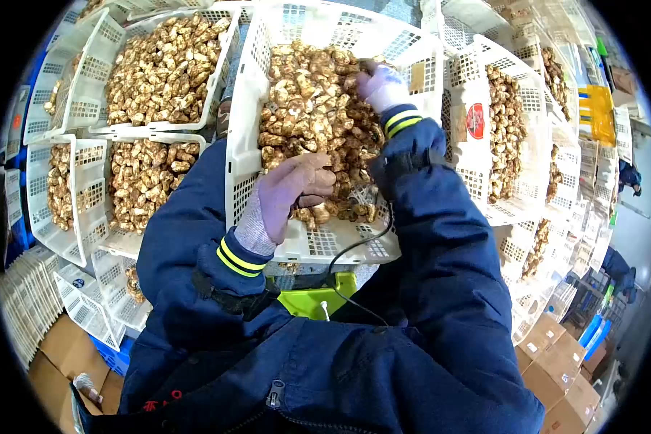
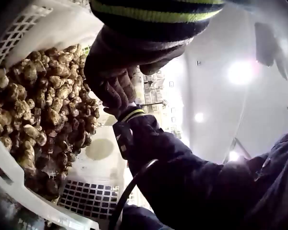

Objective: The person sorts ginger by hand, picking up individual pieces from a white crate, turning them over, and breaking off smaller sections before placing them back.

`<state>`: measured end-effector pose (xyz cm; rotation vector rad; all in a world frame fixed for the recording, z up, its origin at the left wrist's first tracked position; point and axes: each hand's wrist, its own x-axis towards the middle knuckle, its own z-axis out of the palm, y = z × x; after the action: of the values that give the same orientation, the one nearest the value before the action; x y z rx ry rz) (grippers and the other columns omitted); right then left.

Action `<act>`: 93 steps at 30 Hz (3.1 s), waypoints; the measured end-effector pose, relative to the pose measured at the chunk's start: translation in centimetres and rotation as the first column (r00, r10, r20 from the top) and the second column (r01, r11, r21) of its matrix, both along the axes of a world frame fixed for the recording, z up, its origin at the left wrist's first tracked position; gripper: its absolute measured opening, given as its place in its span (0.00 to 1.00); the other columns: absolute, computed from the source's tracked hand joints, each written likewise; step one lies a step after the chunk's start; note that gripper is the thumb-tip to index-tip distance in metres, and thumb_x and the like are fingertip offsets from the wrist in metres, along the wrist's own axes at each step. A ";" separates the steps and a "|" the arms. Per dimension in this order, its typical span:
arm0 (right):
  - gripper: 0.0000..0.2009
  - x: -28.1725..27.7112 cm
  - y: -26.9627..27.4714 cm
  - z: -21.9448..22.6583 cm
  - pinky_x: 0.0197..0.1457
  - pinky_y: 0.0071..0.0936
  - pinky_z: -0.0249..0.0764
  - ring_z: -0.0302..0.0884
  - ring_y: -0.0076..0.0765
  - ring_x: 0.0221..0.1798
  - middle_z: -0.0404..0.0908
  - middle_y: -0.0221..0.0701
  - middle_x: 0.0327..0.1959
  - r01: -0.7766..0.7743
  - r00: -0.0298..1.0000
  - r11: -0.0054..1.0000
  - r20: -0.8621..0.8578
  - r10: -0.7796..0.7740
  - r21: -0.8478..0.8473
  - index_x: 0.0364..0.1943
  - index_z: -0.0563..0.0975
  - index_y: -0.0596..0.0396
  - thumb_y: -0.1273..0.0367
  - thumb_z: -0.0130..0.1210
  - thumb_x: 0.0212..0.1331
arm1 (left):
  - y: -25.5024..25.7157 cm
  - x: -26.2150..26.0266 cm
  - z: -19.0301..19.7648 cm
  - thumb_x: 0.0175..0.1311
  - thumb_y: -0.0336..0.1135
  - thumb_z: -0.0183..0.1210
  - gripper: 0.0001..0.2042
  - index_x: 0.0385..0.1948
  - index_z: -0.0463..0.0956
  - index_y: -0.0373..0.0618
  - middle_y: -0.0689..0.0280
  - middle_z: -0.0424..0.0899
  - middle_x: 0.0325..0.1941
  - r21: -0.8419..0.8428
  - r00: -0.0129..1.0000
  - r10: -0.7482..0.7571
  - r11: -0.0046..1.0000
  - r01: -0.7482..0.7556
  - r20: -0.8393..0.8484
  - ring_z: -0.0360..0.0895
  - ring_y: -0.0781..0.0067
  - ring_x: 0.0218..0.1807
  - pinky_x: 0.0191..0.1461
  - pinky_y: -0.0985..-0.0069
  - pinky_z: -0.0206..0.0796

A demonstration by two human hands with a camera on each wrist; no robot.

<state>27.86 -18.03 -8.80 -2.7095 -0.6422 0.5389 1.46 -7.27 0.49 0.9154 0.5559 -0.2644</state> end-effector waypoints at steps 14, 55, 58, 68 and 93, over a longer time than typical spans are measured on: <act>0.18 -6.8 7.2 -4.6 0.56 0.46 0.68 0.74 0.46 0.52 0.80 0.37 0.45 -0.266 0.894 0.957 0.343 0.289 -0.113 0.48 0.76 0.51 0.57 0.52 0.57 | -0.3 0.0 -2.2 0.71 0.44 0.46 0.22 0.58 0.68 0.35 0.59 0.79 0.45 -0.021 0.998 -0.026 0.999 0.025 -0.062 0.75 0.73 0.45 0.50 0.76 0.69; 0.17 -16.5 -7.5 8.7 0.43 0.28 0.79 0.82 0.38 0.41 0.82 0.41 0.42 0.934 0.234 0.162 -0.887 0.397 0.319 0.51 0.72 0.62 0.63 0.47 0.65 | -0.6 -0.4 -3.7 0.67 0.29 0.51 0.18 0.58 0.66 0.35 0.53 0.80 0.49 -0.255 0.938 0.226 0.954 -0.158 0.263 0.81 0.62 0.48 0.49 0.62 0.81; 0.17 -16.2 -7.6 7.6 0.40 0.26 0.79 0.82 0.35 0.35 0.83 0.39 0.37 0.768 0.493 0.285 -0.813 0.309 0.574 0.47 0.74 0.61 0.62 0.50 0.64 | -0.6 -0.3 -3.9 0.68 0.29 0.50 0.18 0.59 0.65 0.36 0.52 0.79 0.51 -0.233 0.948 0.202 0.962 -0.145 0.245 0.79 0.62 0.51 0.50 0.63 0.80; 0.12 -13.6 -8.0 4.2 0.31 0.17 0.71 0.76 0.21 0.28 0.81 0.29 0.31 0.768 0.576 0.417 -0.808 -0.120 0.486 0.41 0.75 0.58 0.63 0.52 0.63 | -0.5 -0.1 -4.7 0.72 0.39 0.47 0.16 0.57 0.67 0.45 0.62 0.77 0.50 -0.331 0.952 0.228 0.931 -0.151 0.207 0.77 0.65 0.49 0.51 0.58 0.74; 0.16 -4.3 -3.8 -1.9 0.54 0.41 0.73 0.76 0.48 0.51 0.77 0.42 0.50 -0.074 0.962 0.874 0.197 0.190 -0.480 0.47 0.75 0.51 0.62 0.53 0.56 | 0.0 -0.3 -3.7 0.61 0.44 0.61 0.19 0.46 0.73 0.41 0.67 0.76 0.20 0.011 0.961 0.220 0.974 -0.225 0.169 0.75 0.74 0.23 0.25 0.77 0.68</act>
<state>23.53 -21.85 -10.70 -3.2425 -0.8622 0.4487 1.14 -7.27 -3.17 0.8864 0.5037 0.0248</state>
